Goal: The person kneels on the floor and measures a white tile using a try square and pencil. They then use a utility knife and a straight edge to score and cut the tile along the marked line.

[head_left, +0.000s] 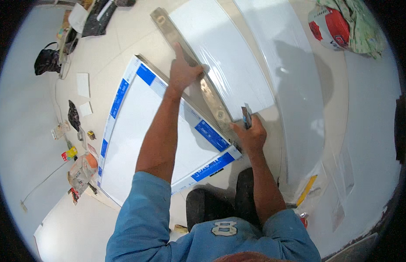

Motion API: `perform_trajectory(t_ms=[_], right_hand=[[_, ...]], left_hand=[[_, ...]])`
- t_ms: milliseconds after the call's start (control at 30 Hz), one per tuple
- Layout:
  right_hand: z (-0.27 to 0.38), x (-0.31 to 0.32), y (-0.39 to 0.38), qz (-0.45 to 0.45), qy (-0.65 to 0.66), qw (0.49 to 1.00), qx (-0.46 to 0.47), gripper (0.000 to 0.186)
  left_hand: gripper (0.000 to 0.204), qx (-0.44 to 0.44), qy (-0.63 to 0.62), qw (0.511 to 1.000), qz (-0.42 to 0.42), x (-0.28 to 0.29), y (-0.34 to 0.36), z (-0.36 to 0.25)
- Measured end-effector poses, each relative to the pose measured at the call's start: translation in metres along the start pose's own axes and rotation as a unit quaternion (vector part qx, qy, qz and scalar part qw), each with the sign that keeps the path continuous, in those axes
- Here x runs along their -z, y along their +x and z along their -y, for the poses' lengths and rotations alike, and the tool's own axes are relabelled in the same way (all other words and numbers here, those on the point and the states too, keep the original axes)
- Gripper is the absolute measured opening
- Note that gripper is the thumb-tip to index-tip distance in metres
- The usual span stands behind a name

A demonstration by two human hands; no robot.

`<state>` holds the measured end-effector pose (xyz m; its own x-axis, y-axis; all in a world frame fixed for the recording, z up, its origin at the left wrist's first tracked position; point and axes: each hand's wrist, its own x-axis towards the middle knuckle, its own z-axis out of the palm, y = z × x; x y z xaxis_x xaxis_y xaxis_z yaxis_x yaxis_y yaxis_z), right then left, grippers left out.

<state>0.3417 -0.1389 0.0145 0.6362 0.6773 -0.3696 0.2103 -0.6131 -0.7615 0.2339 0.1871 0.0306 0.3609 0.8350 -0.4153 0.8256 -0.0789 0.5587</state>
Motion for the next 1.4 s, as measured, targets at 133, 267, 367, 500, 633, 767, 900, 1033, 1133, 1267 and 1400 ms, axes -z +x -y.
perform_trajectory(t_ms=[133, 267, 367, 500, 633, 767, 900, 1033, 1133, 1267, 1400], right_hand=[[0.001, 0.001, -0.001, -0.021, -0.030, 0.999, 0.030, 0.050], [0.001, 0.003, -0.001, -0.024, -0.034, 0.998, 0.044, 0.050], [0.004, 0.006, -0.003, -0.022, -0.031, 0.998, 0.045, 0.051], [0.002, 0.010, -0.004, 0.010, 0.028, 0.999, -0.020, 0.051], [-0.013, 0.007, -0.001, 0.021, 0.017, 0.999, -0.018, 0.045], [-0.020, 0.023, 0.010, 0.033, 0.054, 0.996, -0.056, 0.039], [0.019, 0.088, 0.016, -0.004, 0.035, 0.999, -0.013, 0.031], [0.094, 0.153, 0.042, -0.100, -0.101, 0.926, 0.351, 0.064], [0.133, 0.178, 0.053, -0.061, -0.231, 0.893, 0.380, 0.082], [0.130, 0.185, 0.052, 0.042, -0.302, 0.871, 0.385, 0.069], [0.091, 0.149, 0.036, 0.176, -0.304, 0.873, 0.340, 0.026]], left_hand=[[0.135, 0.011, -0.014, 1.000, 0.006, 0.002, -0.003, -0.008], [0.127, -0.018, 0.005, 0.999, -0.047, -0.002, -0.003, -0.004], [0.121, -0.012, -0.223, 0.973, -0.048, 0.004, -0.006, 0.001], [0.095, -0.023, -0.467, 0.883, 0.040, 0.033, -0.021, -0.002], [0.067, -0.059, -0.608, 0.787, 0.090, 0.057, -0.038, -0.025], [0.059, -0.061, -0.707, 0.686, 0.164, 0.070, -0.059, -0.052], [0.047, -0.012, -0.632, 0.756, 0.171, 0.083, -0.086, -0.072], [0.048, 0.020, -0.424, 0.866, 0.263, 0.092, -0.119, -0.089], [0.033, -0.034, -0.168, 0.934, 0.314, 0.099, -0.139, -0.099], [0.029, -0.123, 0.114, 0.932, 0.322, 0.113, -0.140, -0.113], [0.034, -0.195, 0.304, 0.887, 0.286, 0.122, -0.119, -0.126]])
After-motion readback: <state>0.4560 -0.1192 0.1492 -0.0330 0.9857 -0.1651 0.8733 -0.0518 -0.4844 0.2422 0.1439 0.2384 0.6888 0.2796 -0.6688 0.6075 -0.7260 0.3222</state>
